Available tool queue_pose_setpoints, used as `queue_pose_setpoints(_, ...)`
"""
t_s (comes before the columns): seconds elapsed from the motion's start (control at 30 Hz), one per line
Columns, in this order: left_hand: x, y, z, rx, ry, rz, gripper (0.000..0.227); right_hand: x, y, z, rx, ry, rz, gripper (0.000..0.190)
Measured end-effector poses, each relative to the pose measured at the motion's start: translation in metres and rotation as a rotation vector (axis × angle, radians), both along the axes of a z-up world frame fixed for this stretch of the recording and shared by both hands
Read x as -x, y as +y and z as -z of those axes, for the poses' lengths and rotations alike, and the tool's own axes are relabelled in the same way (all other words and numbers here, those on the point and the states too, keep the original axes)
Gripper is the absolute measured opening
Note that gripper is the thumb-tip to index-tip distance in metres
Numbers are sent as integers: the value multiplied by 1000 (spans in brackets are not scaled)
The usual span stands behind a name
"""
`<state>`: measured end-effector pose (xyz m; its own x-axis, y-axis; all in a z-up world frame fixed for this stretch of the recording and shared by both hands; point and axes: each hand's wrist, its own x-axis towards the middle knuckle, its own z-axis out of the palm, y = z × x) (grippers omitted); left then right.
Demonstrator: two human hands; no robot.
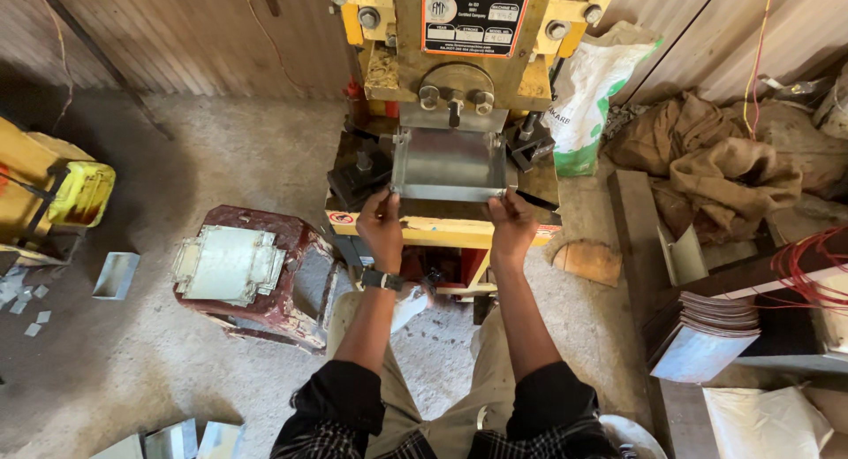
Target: The person sits on the floor in a workshop and repeatedly picks up rectangular metal sheets from a stack. They place each sheet into a yellow Foreman press machine, operate the lever to press the metal, and then remove the processed sheet to place it on a growing pile on the floor.
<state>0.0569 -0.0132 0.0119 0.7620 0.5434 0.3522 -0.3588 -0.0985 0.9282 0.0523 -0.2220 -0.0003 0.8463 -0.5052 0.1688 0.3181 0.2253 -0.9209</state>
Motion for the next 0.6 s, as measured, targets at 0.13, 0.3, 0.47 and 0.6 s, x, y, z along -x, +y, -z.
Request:
queue_pose_setpoints(0.13, -8, 2, 8, -66, -1, -144, 15, 3, 1, -16, 111, -34, 135, 14)
queue_pose_setpoints(0.3, -5, 2, 7, -101, 38, -164, 17, 7, 4, -16, 183, -113, 195, 14)
queue_pose_setpoints(0.47, -5, 3, 4, -52, 31, -143, 16, 8, 0, -12, 212, -133, 188, 12)
queue_pose_setpoints(0.6, -6, 7, 8, -19, 26, -92, 16, 6, 1, -5, 183, -101, 182, 10)
